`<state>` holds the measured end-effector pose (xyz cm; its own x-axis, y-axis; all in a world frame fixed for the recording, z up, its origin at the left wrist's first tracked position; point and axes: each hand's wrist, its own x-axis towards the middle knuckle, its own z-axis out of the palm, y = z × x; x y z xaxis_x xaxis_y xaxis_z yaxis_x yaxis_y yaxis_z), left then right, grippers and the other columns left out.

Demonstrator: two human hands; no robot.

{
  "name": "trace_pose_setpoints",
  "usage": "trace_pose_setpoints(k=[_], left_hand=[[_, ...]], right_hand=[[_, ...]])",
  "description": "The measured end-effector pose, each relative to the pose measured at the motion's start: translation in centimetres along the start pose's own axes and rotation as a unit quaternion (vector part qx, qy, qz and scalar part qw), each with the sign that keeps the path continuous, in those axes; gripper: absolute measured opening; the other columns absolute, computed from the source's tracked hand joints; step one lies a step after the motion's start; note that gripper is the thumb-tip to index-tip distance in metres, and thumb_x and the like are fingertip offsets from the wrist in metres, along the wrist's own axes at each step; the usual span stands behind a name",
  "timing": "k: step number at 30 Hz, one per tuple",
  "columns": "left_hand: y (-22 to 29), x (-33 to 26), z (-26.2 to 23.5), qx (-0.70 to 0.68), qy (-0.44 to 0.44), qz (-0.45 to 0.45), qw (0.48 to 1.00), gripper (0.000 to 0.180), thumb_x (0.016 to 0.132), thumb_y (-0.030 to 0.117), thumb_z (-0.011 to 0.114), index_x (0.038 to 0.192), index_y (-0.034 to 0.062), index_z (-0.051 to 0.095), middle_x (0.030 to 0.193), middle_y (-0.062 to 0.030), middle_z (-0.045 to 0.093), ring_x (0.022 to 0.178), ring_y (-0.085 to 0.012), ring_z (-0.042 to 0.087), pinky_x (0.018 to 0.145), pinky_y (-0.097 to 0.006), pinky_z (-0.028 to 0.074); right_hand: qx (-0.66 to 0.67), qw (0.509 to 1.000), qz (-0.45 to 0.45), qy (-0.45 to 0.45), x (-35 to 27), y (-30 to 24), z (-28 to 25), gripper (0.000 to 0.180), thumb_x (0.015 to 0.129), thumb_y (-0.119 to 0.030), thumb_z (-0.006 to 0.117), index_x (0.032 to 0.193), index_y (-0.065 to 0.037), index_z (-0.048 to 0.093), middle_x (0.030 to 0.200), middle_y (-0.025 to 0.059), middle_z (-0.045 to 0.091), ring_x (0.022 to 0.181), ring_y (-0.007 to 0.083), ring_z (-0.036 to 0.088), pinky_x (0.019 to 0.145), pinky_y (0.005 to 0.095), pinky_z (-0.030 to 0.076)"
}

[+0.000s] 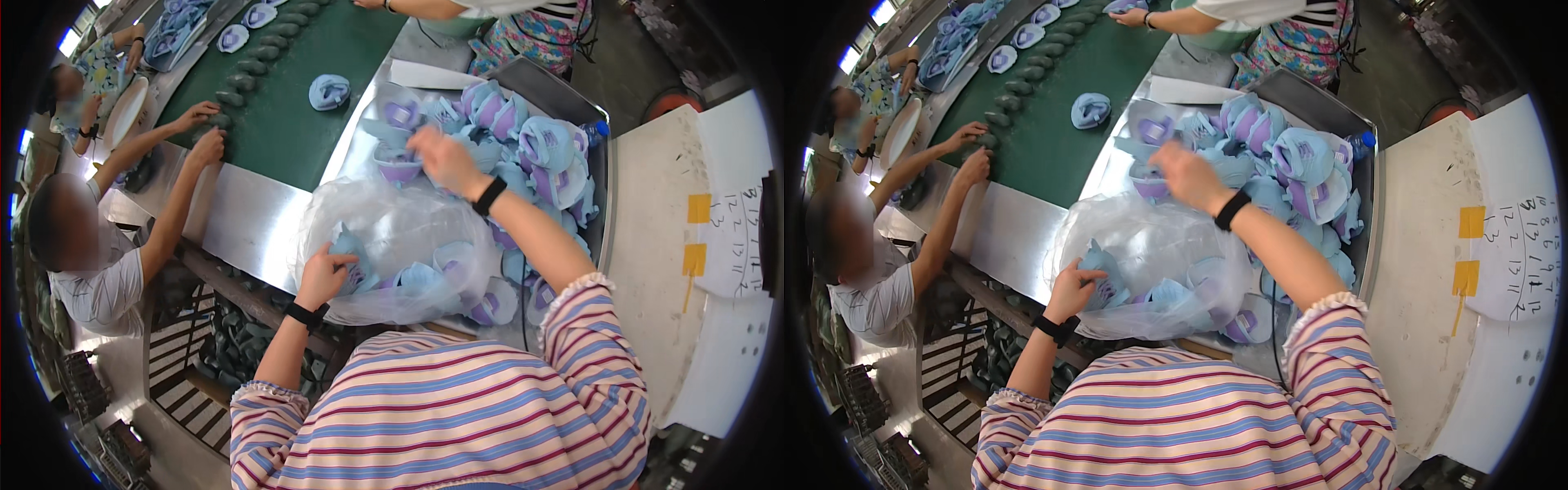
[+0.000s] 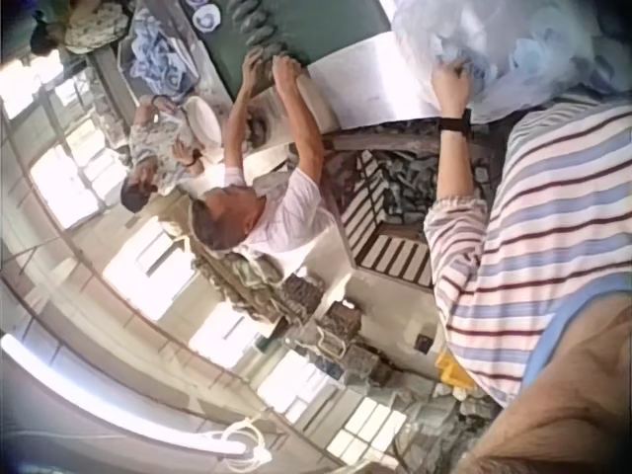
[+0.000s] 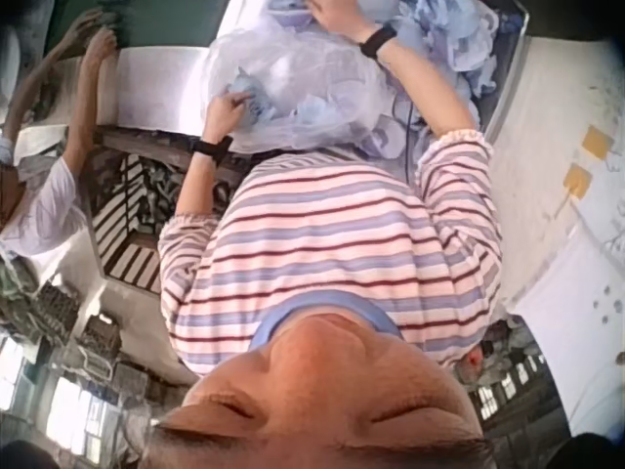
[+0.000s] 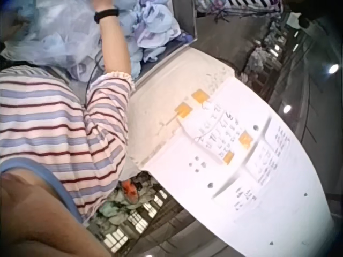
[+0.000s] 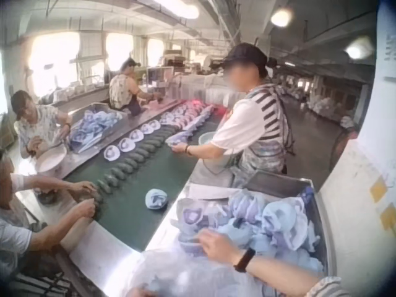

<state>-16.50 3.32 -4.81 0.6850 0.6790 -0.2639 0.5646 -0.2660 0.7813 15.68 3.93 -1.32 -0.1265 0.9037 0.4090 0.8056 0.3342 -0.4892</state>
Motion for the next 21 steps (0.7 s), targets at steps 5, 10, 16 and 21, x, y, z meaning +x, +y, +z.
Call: trace_pose_setpoints(k=[5,10,16,21], left_hand=[[1.8,-2.0,1.1,-0.097,-0.145,0.054,0.983,0.031,0.064,0.001,0.057,0.089,0.0107,0.072,0.082,-0.0232,0.063,0.087,-0.0378,0.06,0.1,-0.036,0.038],[2.1,-2.6,-0.4,-0.17,-0.113,0.024,0.979,0.029,0.069,-0.002,0.056,0.091,0.0086,0.071,0.108,-0.02,0.059,0.088,-0.0281,0.06,0.085,-0.033,0.045],[-2.3,0.3,-1.7,-0.528,0.155,-0.047,0.834,0.026,0.082,0.001,0.061,0.108,-0.0005,0.064,0.1,-0.0043,0.062,0.091,-0.0124,0.054,0.08,-0.025,0.043],[-2.5,2.5,-6.2,-0.395,0.227,-0.014,0.89,0.03,0.082,0.002,0.061,0.112,0.0014,0.062,0.111,-0.0078,0.06,0.098,-0.0144,0.055,0.091,-0.029,0.041]], right_hand=[[-0.007,0.872,0.033,-0.488,-13.0,-5.3,2.3,0.06,0.077,-0.033,0.064,0.128,-0.008,0.043,0.117,0.019,0.052,0.1,0.0371,0.053,0.084,0.0424,0.045],[0.035,0.799,0.207,-0.563,-18.5,-4.9,1.0,0.09,0.071,-0.057,0.064,0.139,-0.009,0.029,0.116,0.0312,0.048,0.1,0.0427,0.053,0.086,0.0431,0.044],[0.093,0.844,0.211,-0.485,-17.3,-6.7,5.4,0.066,0.073,-0.053,0.062,0.115,-0.003,0.054,0.11,0.0283,0.054,0.099,0.042,0.052,0.085,0.0423,0.042],[0.154,0.868,0.242,-0.405,-18.6,-6.0,5.6,0.067,0.072,-0.051,0.065,0.12,-0.006,0.054,0.112,0.0265,0.052,0.101,0.041,0.051,0.089,0.0422,0.042]])
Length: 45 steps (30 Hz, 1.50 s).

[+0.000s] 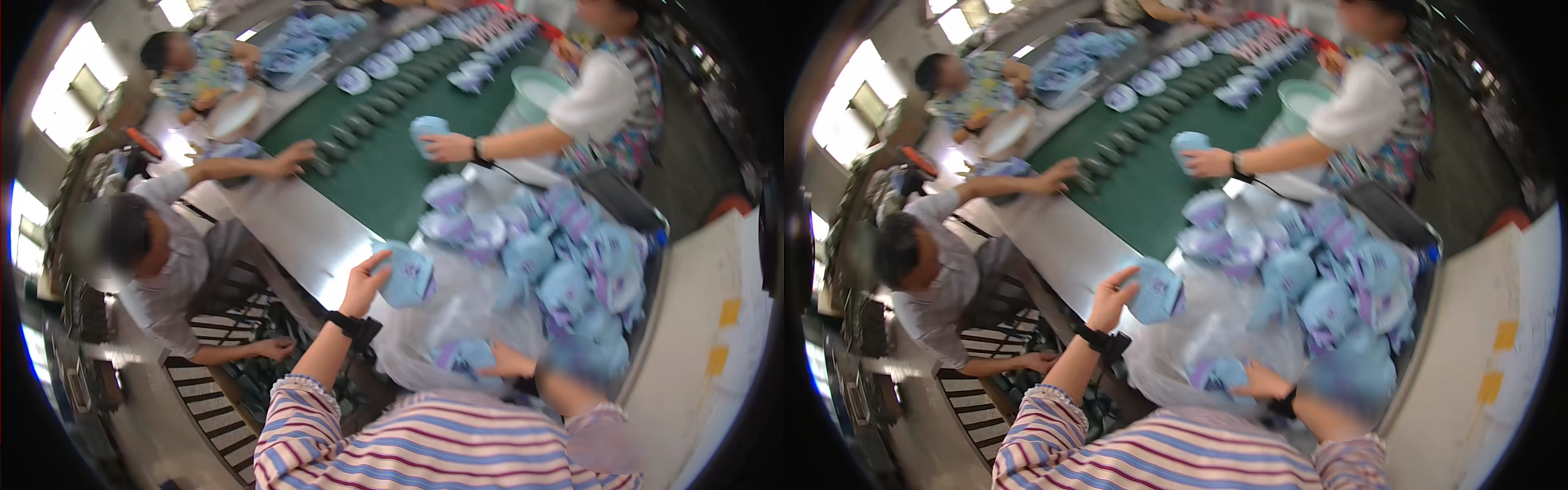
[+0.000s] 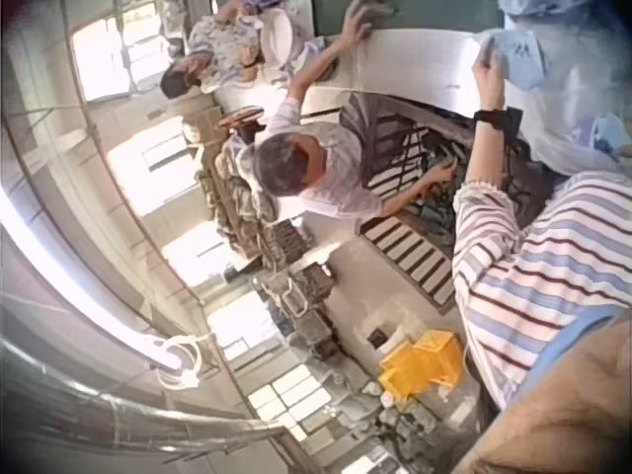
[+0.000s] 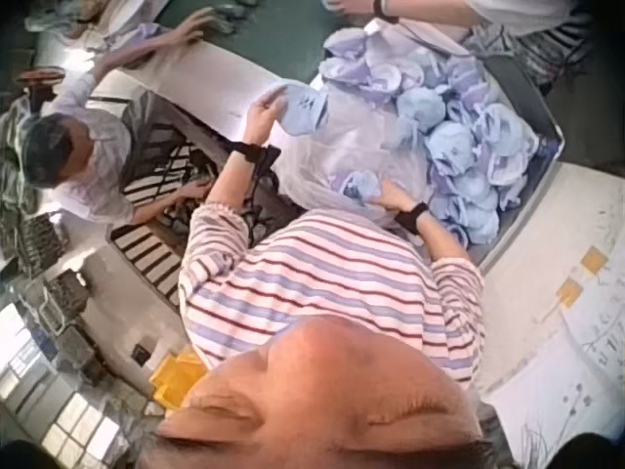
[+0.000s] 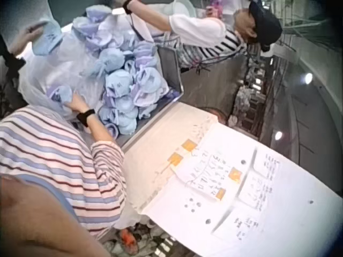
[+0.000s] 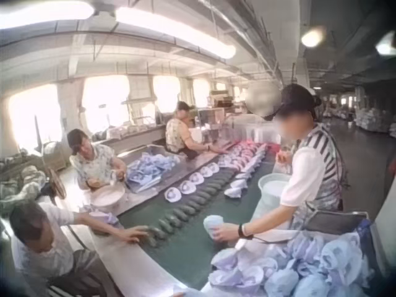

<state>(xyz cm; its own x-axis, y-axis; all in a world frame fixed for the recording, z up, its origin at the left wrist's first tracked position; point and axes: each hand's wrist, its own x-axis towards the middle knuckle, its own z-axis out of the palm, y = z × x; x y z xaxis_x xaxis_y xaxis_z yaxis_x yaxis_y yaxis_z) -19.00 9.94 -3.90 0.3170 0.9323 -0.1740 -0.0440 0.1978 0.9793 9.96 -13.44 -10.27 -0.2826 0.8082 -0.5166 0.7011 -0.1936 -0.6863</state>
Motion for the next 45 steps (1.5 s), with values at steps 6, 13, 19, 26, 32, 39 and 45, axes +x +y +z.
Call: trace_pose_setpoints(k=[6,13,19,26,32,39,45], left_hand=[[3.0,14.4,-9.7,0.141,0.182,0.169,0.959,0.067,0.075,0.001,0.063,0.135,0.0013,0.035,0.114,-0.0103,0.055,0.1,-0.0166,0.054,0.086,-0.03,0.045],[13.1,23.9,-13.4,0.245,0.178,0.122,0.945,0.056,0.081,0.017,0.059,0.129,-0.0014,0.039,0.103,-0.0163,0.061,0.088,-0.0192,0.059,0.078,-0.034,0.048],[0.2,5.5,5.6,0.319,-0.524,0.11,0.782,0.034,0.086,0.021,0.059,0.113,0.0013,0.055,0.106,-0.008,0.062,0.097,-0.0166,0.057,0.082,-0.032,0.047],[-9.9,-2.6,9.8,0.511,-0.383,0.066,0.767,0.033,0.075,0.009,0.057,0.107,0.0004,0.053,0.106,-0.0214,0.057,0.1,-0.0369,0.054,0.086,-0.043,0.045],[-8.4,1.3,15.5,0.646,-0.242,0.254,0.677,0.106,0.056,0.034,0.083,0.14,0.0086,0.023,0.131,-0.0197,0.036,0.118,-0.0352,0.04,0.095,-0.046,0.037],[-12.5,3.4,18.6,0.495,-0.271,0.111,0.818,0.098,0.06,0.037,0.079,0.137,0.0041,0.027,0.118,-0.0197,0.047,0.11,-0.0369,0.047,0.097,-0.049,0.034],[-4.1,4.9,21.1,0.342,-0.162,0.222,0.898,0.095,0.066,0.033,0.076,0.135,-0.0051,0.023,0.126,-0.0275,0.039,0.116,-0.0412,0.04,0.098,-0.046,0.034]], right_hand=[[-0.02,0.999,0.014,-0.043,0.2,2.3,1.2,0.071,0.068,-0.054,0.066,0.123,-0.011,0.053,0.111,0.0276,0.05,0.101,0.0418,0.052,0.087,0.0428,0.044],[-0.042,0.998,0.043,0.033,-0.3,-0.3,0.5,0.064,0.068,-0.048,0.065,0.117,-0.008,0.055,0.106,0.0279,0.055,0.097,0.0423,0.055,0.083,0.0433,0.045],[0.138,0.986,0.014,0.087,0.7,-1.7,-1.4,0.035,0.066,-0.012,0.06,0.101,-0.004,0.063,0.094,0.0182,0.065,0.088,0.0341,0.061,0.078,0.0385,0.047],[0.168,0.98,-0.087,-0.062,-0.8,-0.4,-1.5,0.054,0.068,-0.016,0.066,0.119,-0.004,0.053,0.115,0.0146,0.059,0.103,0.0253,0.055,0.091,0.0317,0.041],[0.106,0.988,-0.087,-0.078,-2.1,-0.4,-1.5,0.059,0.071,-0.024,0.068,0.123,-0.003,0.049,0.119,0.0178,0.055,0.11,0.0319,0.052,0.095,0.0363,0.039],[0.045,0.994,-0.037,-0.087,-4.2,0.7,0.4,0.067,0.078,-0.042,0.064,0.125,0.002,0.045,0.12,0.0223,0.054,0.108,0.0348,0.052,0.093,0.0382,0.04],[0.011,0.996,0.027,-0.081,-4.2,1.3,2.0,0.063,0.075,-0.047,0.064,0.111,0.005,0.055,0.107,0.0257,0.059,0.099,0.0376,0.057,0.086,0.0407,0.044]])
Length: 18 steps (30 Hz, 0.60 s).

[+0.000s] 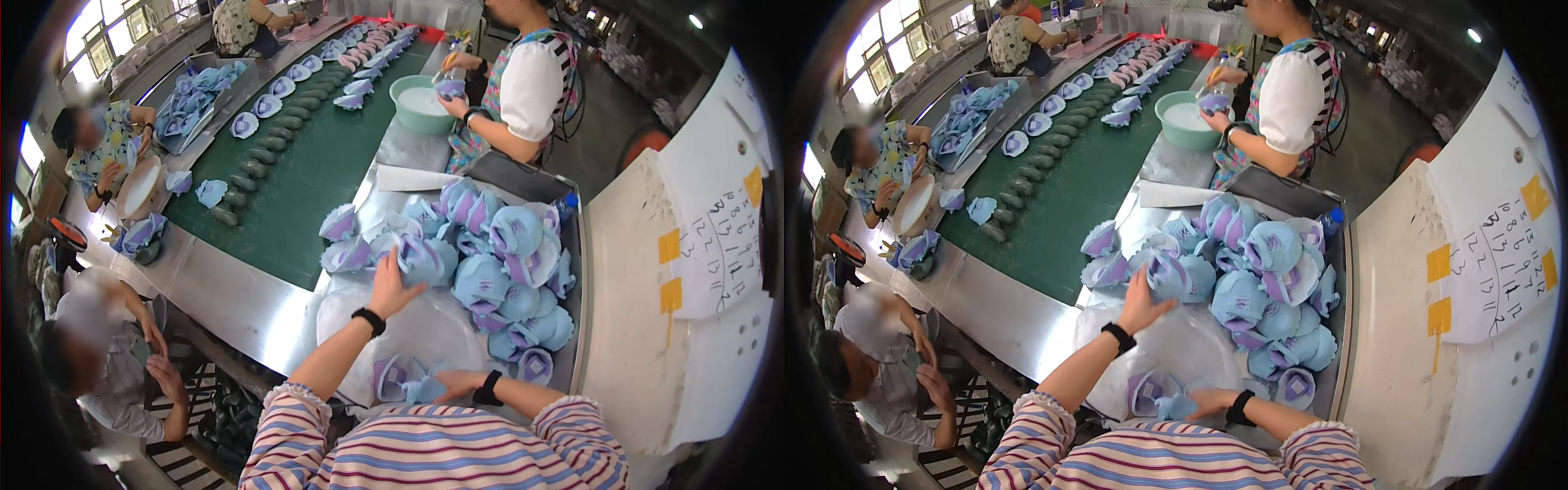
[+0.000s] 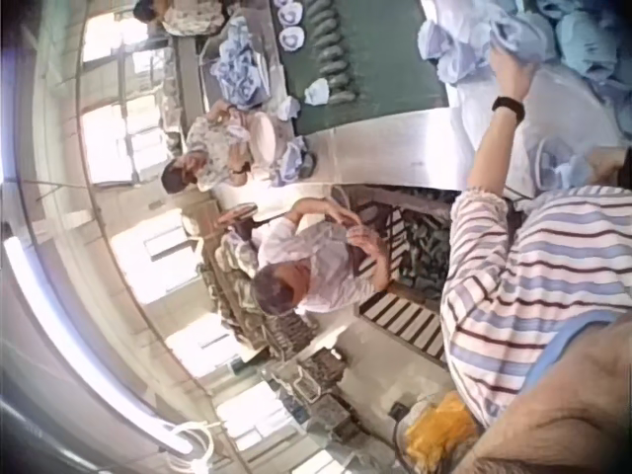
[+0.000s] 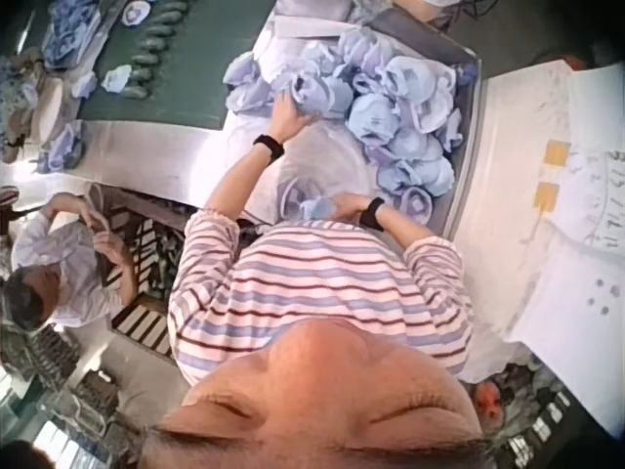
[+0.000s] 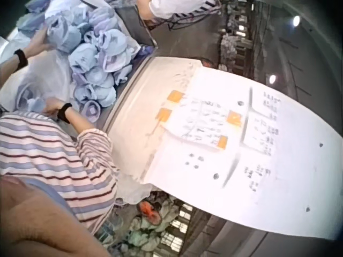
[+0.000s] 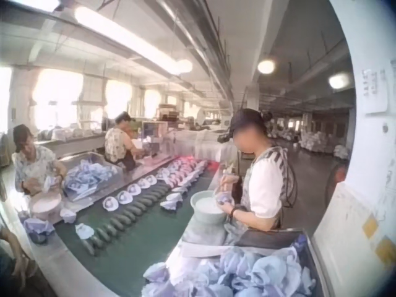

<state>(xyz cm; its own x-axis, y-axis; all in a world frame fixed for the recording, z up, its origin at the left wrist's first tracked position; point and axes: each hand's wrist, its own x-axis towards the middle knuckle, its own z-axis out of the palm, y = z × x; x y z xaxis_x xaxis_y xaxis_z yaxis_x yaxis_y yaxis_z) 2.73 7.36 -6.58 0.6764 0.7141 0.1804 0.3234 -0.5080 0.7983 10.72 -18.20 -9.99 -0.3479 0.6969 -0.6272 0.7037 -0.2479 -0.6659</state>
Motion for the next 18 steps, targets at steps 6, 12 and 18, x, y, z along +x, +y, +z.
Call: trace_pose_setpoints(k=[6,12,18], left_hand=[[1.2,-2.0,-1.2,-0.087,-0.04,0.035,0.995,0.058,0.078,0.019,0.066,0.126,0.0007,0.039,0.127,-0.0199,0.041,0.111,-0.0351,0.047,0.089,-0.04,0.042],[-2.8,-11.6,-3.4,-0.094,-0.287,0.007,0.953,0.042,0.076,0.023,0.067,0.113,0.0065,0.055,0.119,-0.017,0.049,0.109,-0.0323,0.05,0.087,-0.04,0.043],[0.5,-19.2,-0.7,0.35,-0.287,0.119,0.884,0.054,0.07,0.032,0.067,0.116,0.0064,0.055,0.127,-0.0262,0.045,0.132,-0.04,0.024,0.099,-0.06,0.026]], right_hand=[[0.029,0.991,-0.013,0.133,-1.0,0.3,-3.0,0.045,0.072,-0.036,0.065,0.09,0.005,0.062,0.092,0.0249,0.063,0.085,0.0386,0.06,0.075,0.0449,0.047],[0.754,0.59,-0.088,0.274,-4.2,2.3,-5.2,0.037,0.082,-0.008,0.064,0.117,-0.005,0.053,0.111,0.0064,0.06,0.104,0.0214,0.057,0.092,0.0404,0.044],[0.812,0.504,-0.165,0.245,-2.8,2.1,-5.7,0.037,0.087,-0.018,0.06,0.121,-0.006,0.05,0.116,0.0057,0.058,0.108,0.024,0.055,0.093,0.0431,0.042]])
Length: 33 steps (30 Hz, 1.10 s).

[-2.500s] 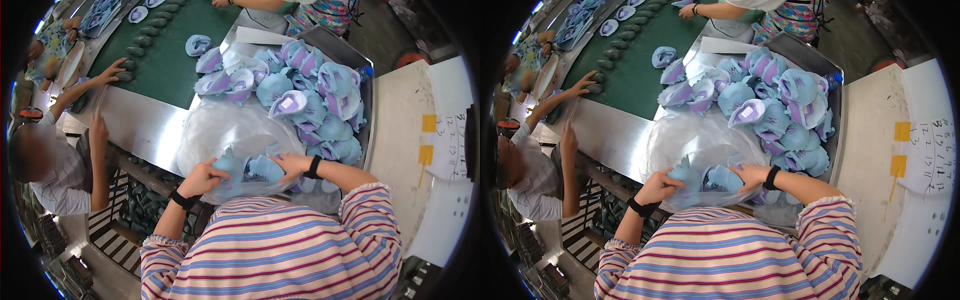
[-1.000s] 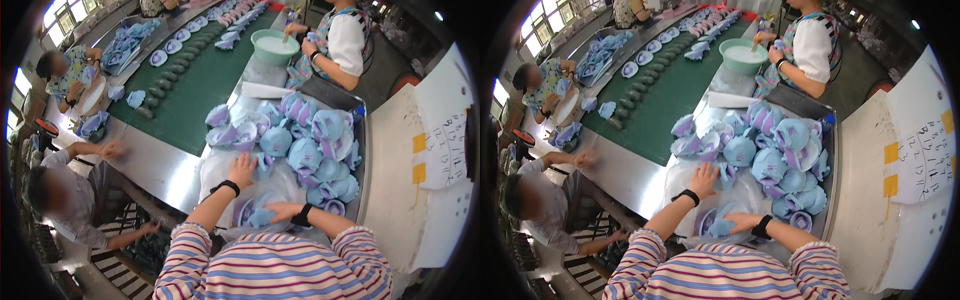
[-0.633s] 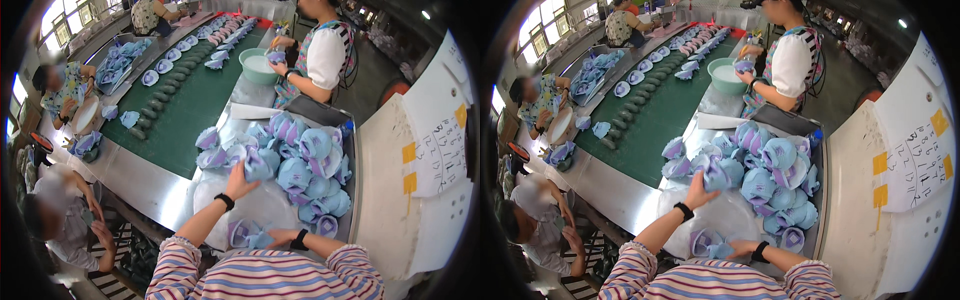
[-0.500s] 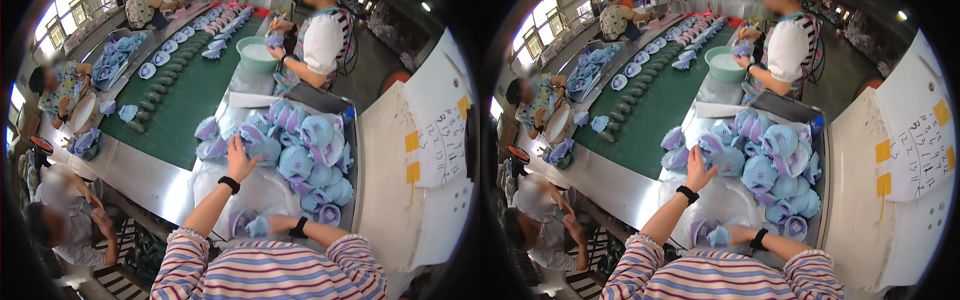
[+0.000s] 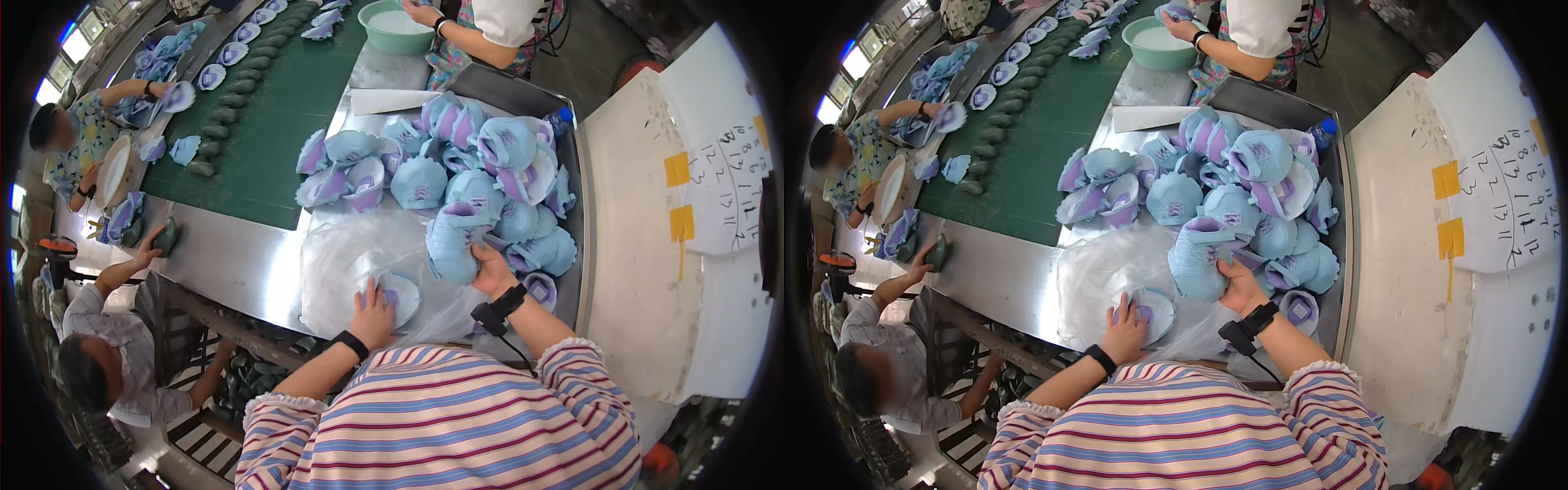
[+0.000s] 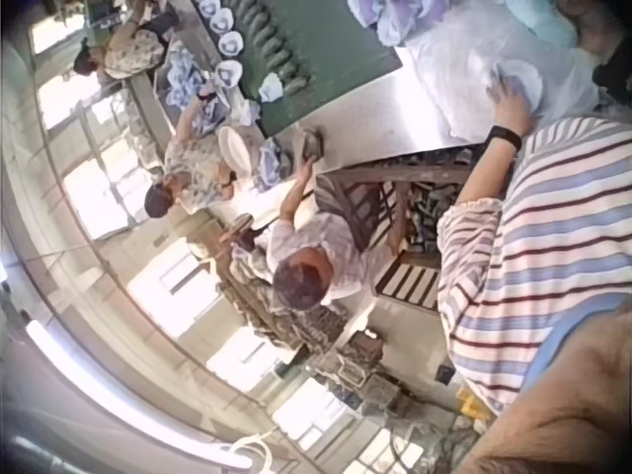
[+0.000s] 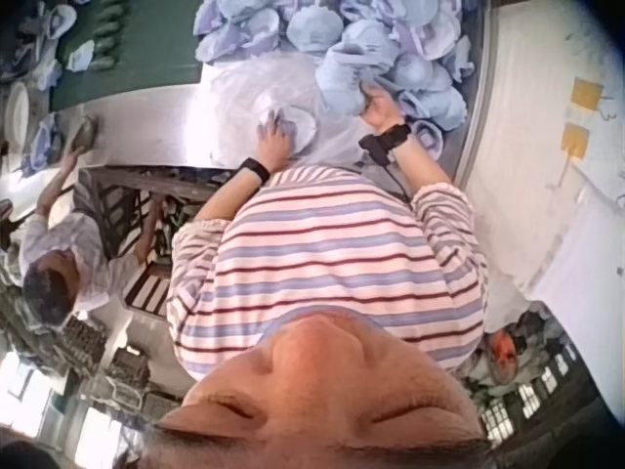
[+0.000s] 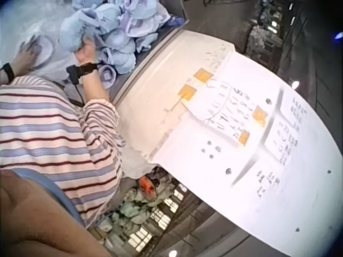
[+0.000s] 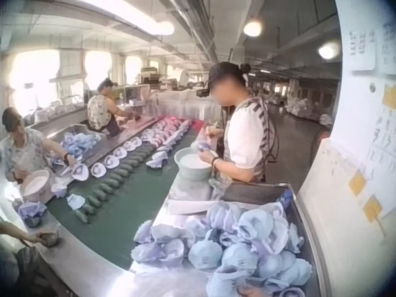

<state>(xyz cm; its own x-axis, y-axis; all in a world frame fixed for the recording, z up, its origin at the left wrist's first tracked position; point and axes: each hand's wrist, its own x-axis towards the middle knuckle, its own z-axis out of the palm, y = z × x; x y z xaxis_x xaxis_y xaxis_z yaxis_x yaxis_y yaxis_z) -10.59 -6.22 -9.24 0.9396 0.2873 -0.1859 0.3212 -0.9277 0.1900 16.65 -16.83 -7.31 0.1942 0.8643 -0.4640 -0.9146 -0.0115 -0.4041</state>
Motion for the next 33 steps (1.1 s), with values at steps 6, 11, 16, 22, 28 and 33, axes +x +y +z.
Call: trace_pose_setpoints(k=[6,11,16,22,28,33], left_hand=[[-0.1,1.1,4.8,0.049,0.082,0.043,0.995,0.029,0.08,0.021,0.052,0.104,0.0066,0.059,0.128,-0.0252,0.046,0.123,-0.0359,0.042,0.099,-0.061,0.022],[-7.0,1.3,-0.1,-0.493,0.009,-0.092,0.865,0.018,0.083,0.016,0.061,0.097,0.0049,0.063,0.09,-0.0091,0.066,0.081,-0.0196,0.064,0.076,-0.035,0.047],[-6.9,0.3,-5.5,-0.882,0.212,-0.168,0.385,0.032,0.092,0.005,0.046,0.124,0.0048,0.046,0.106,-0.0079,0.059,0.094,-0.0163,0.06,0.079,-0.032,0.05],[-5.5,0.8,-6.1,-0.86,0.179,-0.168,0.447,0.034,0.092,0.002,0.042,0.126,0.0029,0.047,0.119,-0.0105,0.054,0.106,-0.0199,0.055,0.091,-0.035,0.044],[-3.1,2.2,-7.8,-0.815,0.152,-0.045,0.557,0.047,0.092,0.029,0.052,0.127,-0.0017,0.046,0.122,-0.009,0.053,0.109,-0.0183,0.052,0.096,-0.032,0.038],[-4.5,1.4,-10.6,-0.84,0.225,-0.107,0.482,0.042,0.085,0.015,0.065,0.12,-0.0016,0.05,0.111,-0.0081,0.06,0.101,-0.0153,0.057,0.088,-0.03,0.045]], right_hand=[[0.091,0.98,0.043,0.174,0.6,0.9,2.7,0.033,0.092,-0.022,0.052,0.12,-0.006,0.05,0.117,0.0092,0.057,0.108,0.0282,0.055,0.095,0.0461,0.042],[0.106,0.987,0.041,0.118,-1.2,0.4,2.3,0.034,0.094,-0.023,0.047,0.122,-0.005,0.048,0.12,0.0111,0.056,0.108,0.0293,0.055,0.095,0.0461,0.042],[0.117,0.988,0.0,0.1,-2.3,1.3,3.4,0.033,0.092,-0.024,0.043,0.116,-0.004,0.055,0.114,0.0125,0.06,0.107,0.0298,0.057,0.096,0.0464,0.042],[0.177,0.976,-0.07,-0.104,-2.0,2.8,9.8,0.041,0.091,-0.028,0.039,0.123,-0.004,0.051,0.122,0.0122,0.055,0.114,0.0301,0.052,0.099,0.0451,0.04],[-0.134,0.962,-0.216,-0.102,0.8,5.8,10.7,0.044,0.09,-0.026,0.038,0.129,-0.006,0.046,0.132,0.0129,0.047,0.122,0.0304,0.045,0.104,0.0476,0.033],[0.274,0.953,0.047,-0.121,2.1,6.3,6.6,0.038,0.083,-0.011,0.05,0.121,-0.006,0.052,0.123,0.0097,0.055,0.115,0.0246,0.05,0.099,0.0452,0.039]])
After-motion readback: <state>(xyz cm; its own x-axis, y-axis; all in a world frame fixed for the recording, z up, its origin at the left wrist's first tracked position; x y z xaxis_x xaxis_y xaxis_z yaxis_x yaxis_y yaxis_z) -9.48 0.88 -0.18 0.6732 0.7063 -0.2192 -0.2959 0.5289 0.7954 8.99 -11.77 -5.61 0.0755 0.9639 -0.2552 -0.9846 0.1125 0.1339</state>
